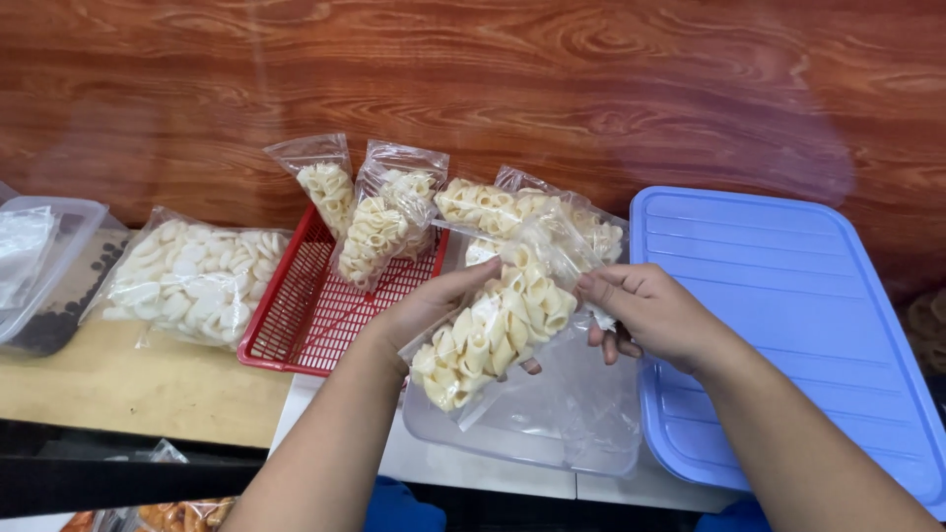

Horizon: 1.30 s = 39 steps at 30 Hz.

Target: The person fills clear plastic bags with shell pasta from a red basket, then ties each bag closed by hand. The filled bags are placed into a clear plastic container on the counter.

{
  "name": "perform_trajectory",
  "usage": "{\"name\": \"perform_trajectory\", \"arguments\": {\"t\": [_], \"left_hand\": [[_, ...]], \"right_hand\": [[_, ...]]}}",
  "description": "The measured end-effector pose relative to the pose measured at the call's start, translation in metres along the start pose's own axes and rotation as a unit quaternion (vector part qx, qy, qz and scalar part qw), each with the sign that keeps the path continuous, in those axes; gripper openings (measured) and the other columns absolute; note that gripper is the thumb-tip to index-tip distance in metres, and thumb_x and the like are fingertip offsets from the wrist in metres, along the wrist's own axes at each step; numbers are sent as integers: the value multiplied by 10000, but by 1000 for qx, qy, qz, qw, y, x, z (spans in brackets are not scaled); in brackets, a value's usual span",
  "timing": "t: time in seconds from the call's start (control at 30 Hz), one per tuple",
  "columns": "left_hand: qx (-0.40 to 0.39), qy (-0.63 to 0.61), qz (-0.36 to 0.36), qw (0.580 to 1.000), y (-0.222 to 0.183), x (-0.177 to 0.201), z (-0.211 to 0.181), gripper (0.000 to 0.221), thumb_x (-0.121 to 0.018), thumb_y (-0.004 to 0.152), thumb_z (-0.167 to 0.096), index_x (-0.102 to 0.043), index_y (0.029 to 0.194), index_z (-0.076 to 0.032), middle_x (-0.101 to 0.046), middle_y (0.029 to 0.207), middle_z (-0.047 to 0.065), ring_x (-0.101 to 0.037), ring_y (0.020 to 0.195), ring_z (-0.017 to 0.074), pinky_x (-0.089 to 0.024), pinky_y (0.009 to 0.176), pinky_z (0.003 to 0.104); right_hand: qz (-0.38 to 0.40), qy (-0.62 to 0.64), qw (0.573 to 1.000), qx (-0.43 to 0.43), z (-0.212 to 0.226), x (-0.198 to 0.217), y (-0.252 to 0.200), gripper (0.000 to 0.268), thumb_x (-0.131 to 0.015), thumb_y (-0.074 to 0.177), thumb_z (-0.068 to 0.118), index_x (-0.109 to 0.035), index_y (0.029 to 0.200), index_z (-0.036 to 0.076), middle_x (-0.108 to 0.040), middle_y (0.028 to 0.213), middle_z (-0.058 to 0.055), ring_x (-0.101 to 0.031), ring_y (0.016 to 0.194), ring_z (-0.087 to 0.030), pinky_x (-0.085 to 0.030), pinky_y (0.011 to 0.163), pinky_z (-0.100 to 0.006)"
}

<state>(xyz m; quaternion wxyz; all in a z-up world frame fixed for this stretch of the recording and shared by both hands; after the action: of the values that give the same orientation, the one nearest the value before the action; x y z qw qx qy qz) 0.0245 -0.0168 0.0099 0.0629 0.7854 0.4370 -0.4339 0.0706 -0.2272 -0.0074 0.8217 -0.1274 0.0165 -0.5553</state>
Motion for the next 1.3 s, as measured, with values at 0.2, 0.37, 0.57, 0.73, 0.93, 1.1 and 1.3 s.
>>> {"name": "perform_trajectory", "arguments": {"t": [0.2,0.37,0.57,0.73,0.93,1.1,1.3], "left_hand": [[-123,-75,17,989,8,13,-32,726,-500,938,-613,-575,1375,-38,-658,1295,240,-685,1110,390,-589,930,535],[-208,9,-108,972,19,48,-45,553,-507,971,-463,-546,1384,-97,-641,1304,208,-697,1100,353,-605,915,436],[-271,397,-324,815,22,78,-43,604,-751,874,-250,-531,1430,-164,-565,1286,122,-660,1065,232,-580,860,342],[-206,548,-362,725,11,55,-48,805,-737,865,-314,-374,1578,-228,-192,1609,239,-223,1498,491,-271,1198,588],[-130,632,-321,693,22,55,-45,799,-656,917,-390,-296,1619,-265,-41,1698,197,-63,1529,504,-81,1228,635],[-142,659,-300,675,26,54,-39,683,-604,943,-435,-408,1572,-254,-218,1676,131,-198,1503,481,-118,1219,631],[-167,635,-246,713,32,58,-40,773,-621,937,-425,-313,1604,-183,-367,1600,179,-279,1482,463,-178,1219,604]], "right_hand": [[-153,114,980,49,-12,35,17,336,-611,1045,334,-672,1122,13,-629,661,-161,-613,441,-187,-412,306,-206],[-207,186,960,20,-15,59,25,266,-585,1070,318,-604,1102,55,-676,825,-75,-636,628,-119,-448,452,-141],[-227,193,954,-20,-44,63,46,298,-469,1101,328,-525,1152,40,-598,847,-117,-538,586,-143,-302,367,-168],[-199,178,962,-56,-32,51,42,378,-391,1108,370,-530,1135,19,-521,769,-75,-461,540,-127,-243,343,-182],[-137,158,973,-99,-9,44,27,524,-360,1085,543,-495,1086,36,-354,717,3,-356,519,-80,-191,338,-139],[-210,-9,974,-86,-10,67,19,565,-399,1107,551,-536,956,24,-417,616,-47,-404,420,-124,-227,276,-198],[-275,-198,935,-108,-29,109,28,725,-433,1114,590,-710,866,-32,-594,583,-151,-586,449,-257,-473,332,-350]]}}
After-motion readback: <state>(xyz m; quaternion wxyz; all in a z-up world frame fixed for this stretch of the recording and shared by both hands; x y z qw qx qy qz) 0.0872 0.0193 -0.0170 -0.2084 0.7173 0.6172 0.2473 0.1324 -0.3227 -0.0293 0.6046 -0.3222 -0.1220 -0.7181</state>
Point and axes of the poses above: each hand's wrist, its own y-axis towards the middle knuckle, its own x-axis out of the back of the hand, z = x × y, the point moved 4 cm from there along y, towards the middle knuckle
